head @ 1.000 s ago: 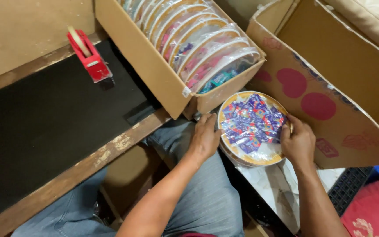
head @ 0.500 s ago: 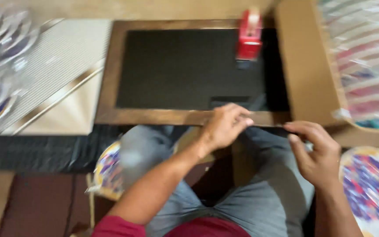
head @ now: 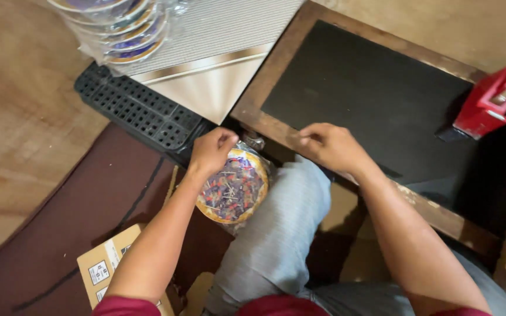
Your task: The person places ceramic plates into plastic bags and seals the bags using tape from a dispenser.
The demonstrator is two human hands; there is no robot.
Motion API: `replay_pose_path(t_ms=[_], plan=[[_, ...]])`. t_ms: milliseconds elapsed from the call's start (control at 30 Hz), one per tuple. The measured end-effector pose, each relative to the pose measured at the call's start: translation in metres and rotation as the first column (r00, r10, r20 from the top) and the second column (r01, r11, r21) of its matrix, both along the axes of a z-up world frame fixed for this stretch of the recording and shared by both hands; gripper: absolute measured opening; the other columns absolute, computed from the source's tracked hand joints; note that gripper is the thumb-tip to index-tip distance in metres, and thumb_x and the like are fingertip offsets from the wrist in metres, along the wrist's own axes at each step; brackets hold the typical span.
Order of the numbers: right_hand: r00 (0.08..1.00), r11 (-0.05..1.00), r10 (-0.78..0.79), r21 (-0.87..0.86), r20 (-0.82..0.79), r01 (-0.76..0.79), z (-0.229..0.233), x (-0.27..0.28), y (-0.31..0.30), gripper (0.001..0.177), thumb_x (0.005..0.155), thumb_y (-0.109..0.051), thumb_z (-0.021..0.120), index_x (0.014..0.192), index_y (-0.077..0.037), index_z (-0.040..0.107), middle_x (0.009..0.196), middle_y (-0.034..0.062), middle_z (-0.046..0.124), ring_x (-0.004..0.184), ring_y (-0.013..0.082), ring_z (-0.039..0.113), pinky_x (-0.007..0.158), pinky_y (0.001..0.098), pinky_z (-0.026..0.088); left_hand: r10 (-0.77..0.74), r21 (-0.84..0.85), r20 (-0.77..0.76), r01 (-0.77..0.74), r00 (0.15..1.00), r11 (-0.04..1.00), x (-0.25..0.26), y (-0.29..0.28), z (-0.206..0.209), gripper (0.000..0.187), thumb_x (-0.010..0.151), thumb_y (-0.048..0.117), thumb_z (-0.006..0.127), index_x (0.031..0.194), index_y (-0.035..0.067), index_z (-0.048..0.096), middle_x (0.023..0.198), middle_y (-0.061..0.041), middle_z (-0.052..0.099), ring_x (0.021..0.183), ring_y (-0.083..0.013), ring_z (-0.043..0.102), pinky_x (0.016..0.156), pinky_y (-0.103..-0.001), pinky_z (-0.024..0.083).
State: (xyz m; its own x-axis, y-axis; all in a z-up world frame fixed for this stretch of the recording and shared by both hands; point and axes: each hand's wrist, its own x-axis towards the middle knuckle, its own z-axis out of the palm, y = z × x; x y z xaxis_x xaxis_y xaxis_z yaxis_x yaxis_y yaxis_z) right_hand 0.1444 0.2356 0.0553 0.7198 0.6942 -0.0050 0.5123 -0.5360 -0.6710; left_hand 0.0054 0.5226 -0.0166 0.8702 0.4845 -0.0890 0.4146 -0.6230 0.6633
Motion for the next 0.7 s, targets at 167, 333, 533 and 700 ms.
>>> replay_pose_path(t_ms=[167, 333, 533, 700], plan=[[0.935, 0.923, 0.347, -0.152, -0.074, -0.354, -0.03, -0.001, 0.108, 0.035, 0.093, -0.039, 0.061, 0.114, -0.016, 0.077, 0.111, 0.0134, 0.077, 0.111, 0.0393, 0.07, 0.101, 0.0502, 0.052, 0.212, 0.038, -0.183, -0.208, 0.96, 0.977, -0.062, 0.031, -0.064, 0.035, 0.095, 0.053, 0.063, 0.111, 0.023, 0.074, 0.106, -0.008, 0.077, 0.112, -0.0309, 0.07, 0.096, -0.044, 0.056], [0.891, 0.84, 0.428, -0.299, -0.148, -0.453, -0.161, 0.008, 0.204, 0.041, 0.088, -0.045, 0.056, 0.109, -0.019, 0.079, 0.109, 0.0109, 0.078, 0.111, 0.0359, 0.071, 0.1, 0.047, 0.053, 0.387, 0.093, -0.382, -0.382, 0.839, 0.919, -0.117, 0.055, -0.147, 0.051, 0.085, 0.047, 0.072, 0.121, 0.011, 0.067, 0.123, -0.02, 0.07, 0.122, -0.0392, 0.065, 0.103, -0.05, 0.052], [0.896, 0.726, 0.443, -0.576, -0.024, -0.375, -0.297, 0.025, 0.233, 0.052, 0.087, -0.046, 0.053, 0.106, -0.004, 0.078, 0.105, 0.019, 0.077, 0.103, 0.0323, 0.075, 0.091, 0.0454, 0.059, 0.427, -0.272, -0.404, -0.552, 0.809, 0.788, -0.146, 0.04, -0.175, 0.046, 0.093, 0.036, 0.066, 0.122, 0.001, 0.056, 0.071, -0.011, 0.077, 0.055, -0.0275, 0.075, 0.049, -0.035, 0.061], [0.893, 0.601, 0.377, -0.67, -0.244, -0.436, -0.262, 0.011, 0.216, 0.059, 0.09, -0.043, 0.052, 0.121, 0.002, 0.073, 0.119, 0.0208, 0.074, 0.116, 0.0336, 0.07, 0.102, 0.0453, 0.055, 0.453, -0.577, -0.343, -0.565, 0.823, 0.59, -0.144, 0.004, -0.133, 0.046, 0.099, 0.017, 0.059, 0.135, -0.005, 0.041, 0.119, -0.037, 0.061, 0.074, -0.0391, 0.077, 0.062, -0.043, 0.067]])
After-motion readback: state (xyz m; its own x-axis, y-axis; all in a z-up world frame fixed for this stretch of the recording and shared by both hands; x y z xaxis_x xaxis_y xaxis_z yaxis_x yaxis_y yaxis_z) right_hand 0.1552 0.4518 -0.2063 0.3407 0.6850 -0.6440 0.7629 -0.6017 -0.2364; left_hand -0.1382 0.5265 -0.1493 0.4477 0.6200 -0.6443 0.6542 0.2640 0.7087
